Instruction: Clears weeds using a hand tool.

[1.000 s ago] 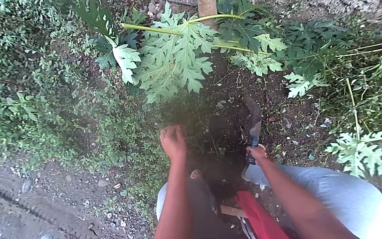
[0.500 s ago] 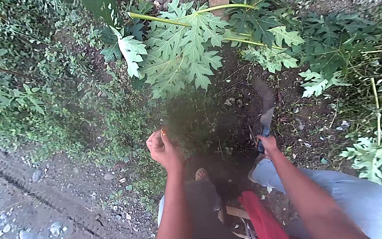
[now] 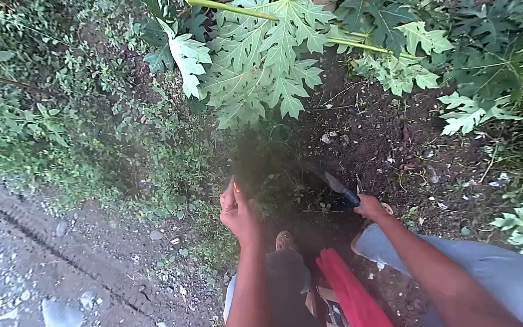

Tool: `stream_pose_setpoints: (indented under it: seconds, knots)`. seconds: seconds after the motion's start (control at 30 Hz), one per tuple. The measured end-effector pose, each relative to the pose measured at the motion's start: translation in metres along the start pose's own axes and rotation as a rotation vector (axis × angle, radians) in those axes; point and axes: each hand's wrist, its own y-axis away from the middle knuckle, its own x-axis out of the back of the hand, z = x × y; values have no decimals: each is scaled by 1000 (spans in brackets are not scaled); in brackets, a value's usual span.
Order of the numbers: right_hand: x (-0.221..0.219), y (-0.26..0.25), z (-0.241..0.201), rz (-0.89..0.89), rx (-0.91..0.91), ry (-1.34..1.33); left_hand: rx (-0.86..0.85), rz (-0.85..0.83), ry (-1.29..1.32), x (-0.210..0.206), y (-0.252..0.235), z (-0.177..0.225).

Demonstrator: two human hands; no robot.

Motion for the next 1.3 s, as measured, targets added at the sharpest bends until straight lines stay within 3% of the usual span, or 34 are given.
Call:
stream_pose_setpoints:
  seconds: [0.07, 0.13, 0.23, 0.3, 0.37, 0.47, 0.57, 0.67, 0.77, 0.83, 0.93, 1.0, 1.03, 1.13, 1.2, 1.3]
  knots:
    - [12, -1, 5, 78, -44, -196, 53, 18, -5, 5, -2, 2]
    - [14, -6, -13, 176, -97, -582, 87, 44, -12, 7, -2, 5]
    - [11, -13, -89, 327, -148, -1280, 110, 45, -1, 6, -1, 6]
    - [0, -20, -136, 306, -177, -1485, 124, 32, -2, 3, -1, 7]
    - [-27, -30, -153, 161, -176, -1259, 131, 31, -2, -2, 0, 7]
    - [-54, -27, -141, -123, -86, -546, 121, 17, 22, -8, 1, 6]
    - [-42, -17, -116, -85, 7, -104, 126, -9, 48, -8, 3, 6]
    - [1, -12, -81, 38, 45, 143, 150, 7, 53, -7, 4, 8]
    - [30, -18, -52, 133, 2, 49, 176, 22, 68, -4, 2, 10]
    - [33, -22, -55, 179, -48, -282, 180, 30, 76, -5, 4, 11]
    - [19, -27, -107, 227, -124, -1019, 167, 9, 58, -6, 6, 9]
    - [4, -35, -147, 224, -158, -1305, 169, -2, 46, -8, 6, 10]
    - [-6, -39, -160, 198, -160, -1266, 171, 0, 42, -9, 6, 10]
    - [-25, -48, -158, -40, -102, -561, 168, -8, 34, -11, 7, 8]
    - [-18, -49, -143, -81, -27, -261, 160, -28, 38, -10, 6, 8]
    - [-5, -48, -118, -11, -15, -331, 174, -21, 66, -9, 4, 8]
